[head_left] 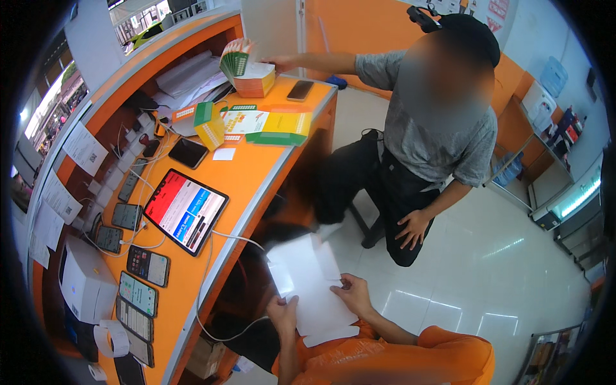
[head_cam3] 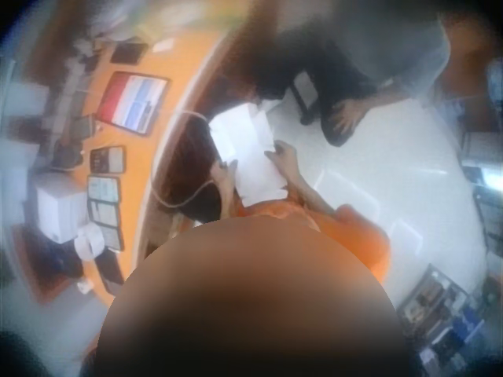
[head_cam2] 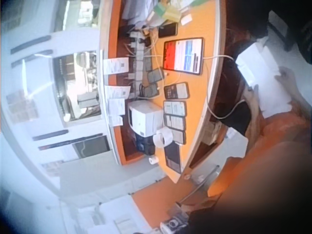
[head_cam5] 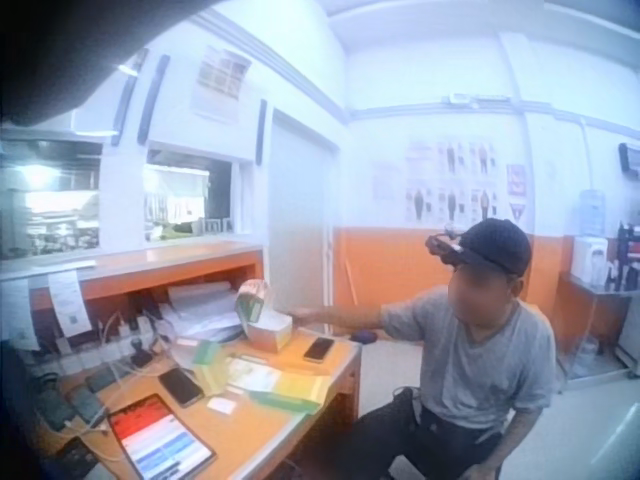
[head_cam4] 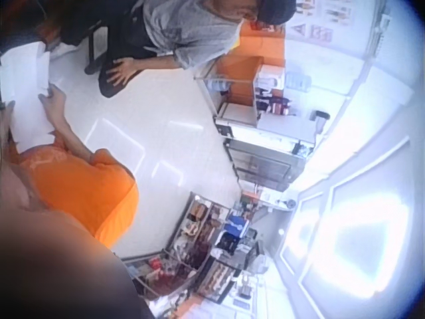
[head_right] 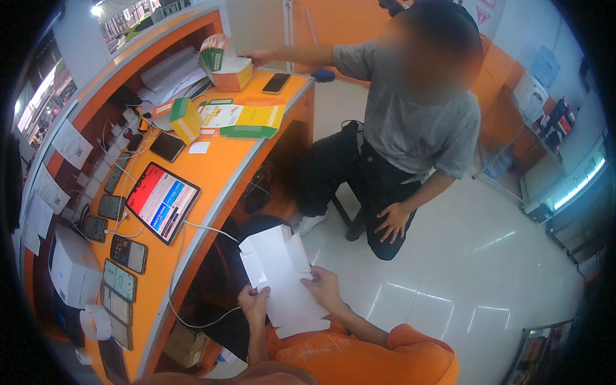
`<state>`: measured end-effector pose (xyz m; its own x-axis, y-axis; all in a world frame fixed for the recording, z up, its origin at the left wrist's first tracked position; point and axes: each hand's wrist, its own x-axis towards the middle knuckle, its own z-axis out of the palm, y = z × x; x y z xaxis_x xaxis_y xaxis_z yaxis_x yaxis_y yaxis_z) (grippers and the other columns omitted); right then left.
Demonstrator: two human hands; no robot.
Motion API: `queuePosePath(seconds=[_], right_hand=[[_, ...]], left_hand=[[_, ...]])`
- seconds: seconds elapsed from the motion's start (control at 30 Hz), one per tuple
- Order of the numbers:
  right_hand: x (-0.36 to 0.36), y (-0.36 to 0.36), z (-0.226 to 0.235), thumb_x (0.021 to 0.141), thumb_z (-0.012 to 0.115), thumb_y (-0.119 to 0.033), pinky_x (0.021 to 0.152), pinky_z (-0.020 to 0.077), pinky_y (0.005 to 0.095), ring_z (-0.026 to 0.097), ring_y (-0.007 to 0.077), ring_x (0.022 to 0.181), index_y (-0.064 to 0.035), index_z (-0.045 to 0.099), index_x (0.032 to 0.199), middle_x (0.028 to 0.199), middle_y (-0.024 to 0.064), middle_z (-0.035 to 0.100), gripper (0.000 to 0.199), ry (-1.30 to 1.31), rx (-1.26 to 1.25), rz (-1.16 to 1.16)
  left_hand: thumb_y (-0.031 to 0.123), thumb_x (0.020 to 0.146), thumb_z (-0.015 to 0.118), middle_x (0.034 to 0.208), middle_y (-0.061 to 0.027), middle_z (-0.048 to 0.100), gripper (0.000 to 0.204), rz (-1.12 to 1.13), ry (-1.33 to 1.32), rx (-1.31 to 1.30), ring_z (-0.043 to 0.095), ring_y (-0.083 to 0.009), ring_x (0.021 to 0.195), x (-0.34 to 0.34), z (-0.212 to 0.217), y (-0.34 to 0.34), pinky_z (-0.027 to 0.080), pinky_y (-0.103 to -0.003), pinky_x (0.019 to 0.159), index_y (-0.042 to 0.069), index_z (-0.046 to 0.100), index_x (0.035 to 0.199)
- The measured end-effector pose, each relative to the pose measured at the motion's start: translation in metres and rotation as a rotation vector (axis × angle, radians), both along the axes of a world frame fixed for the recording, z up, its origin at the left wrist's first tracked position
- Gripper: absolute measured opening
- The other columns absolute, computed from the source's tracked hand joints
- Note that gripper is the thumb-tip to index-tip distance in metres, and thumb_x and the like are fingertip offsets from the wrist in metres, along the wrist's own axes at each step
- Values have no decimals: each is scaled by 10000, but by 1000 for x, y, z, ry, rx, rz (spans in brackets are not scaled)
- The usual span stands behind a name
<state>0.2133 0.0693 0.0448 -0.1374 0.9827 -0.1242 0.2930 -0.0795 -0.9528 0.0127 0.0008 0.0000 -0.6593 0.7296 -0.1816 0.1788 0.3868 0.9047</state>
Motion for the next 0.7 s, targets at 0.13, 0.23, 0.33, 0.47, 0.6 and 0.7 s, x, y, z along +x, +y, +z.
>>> queuePosePath(seconds=[0.13, 0.23, 0.33, 0.47, 0.6, 0.7], right_hand=[[-8, -5, 6, 826, 762, -49, 627, 495, 269, 588, 113, 677, 56, 703, 1024, 776, 82, 673, 231, 12, -38, -25], [-16, -11, 4, 815, 758, -84, 666, 526, 317, 649, 180, 698, 25, 715, 1057, 819, 157, 703, 269, 33, -86, -60], [-18, -13, 0, 814, 749, -83, 670, 535, 337, 671, 229, 707, 26, 715, 1047, 850, 181, 713, 259, -14, -10, -71], [-14, -14, -4, 809, 742, -78, 678, 540, 360, 692, 279, 735, 28, 711, 1049, 880, 197, 719, 263, -1, 1, -77], [-11, -12, -4, 811, 735, -73, 685, 544, 366, 706, 296, 771, 29, 704, 1062, 912, 204, 719, 274, -58, -14, -76], [-9, -11, -3, 813, 727, -62, 694, 548, 367, 706, 310, 783, 30, 699, 1062, 948, 209, 719, 267, 33, -33, -93]], left_hand=[[79, 726, 795, 644, -30, 609, 252, 93, 21, 76, 530, -114, 580, 14, -3, 8, 439, -312, 550, -17, 566, 680], [60, 744, 768, 629, -85, 610, 230, 210, 111, 140, 544, -166, 573, 31, -10, 15, 453, -345, 584, -36, 570, 679], [33, 771, 742, 650, -127, 613, 183, 259, 191, 151, 564, -229, 590, 46, -12, 20, 455, -377, 608, -48, 593, 702], [-11, 805, 696, 719, -145, 590, 105, 209, 414, 200, 563, -282, 661, 59, -6, 22, 437, -398, 625, -64, 621, 755], [-23, 825, 663, 774, -160, 571, 64, 172, 351, 220, 563, -303, 722, 68, 5, 25, 438, -408, 647, -81, 638, 814], [-19, 830, 651, 783, -169, 569, 98, 52, 352, 231, 591, -320, 760, 76, 12, 21, 463, -407, 676, -88, 666, 897]])
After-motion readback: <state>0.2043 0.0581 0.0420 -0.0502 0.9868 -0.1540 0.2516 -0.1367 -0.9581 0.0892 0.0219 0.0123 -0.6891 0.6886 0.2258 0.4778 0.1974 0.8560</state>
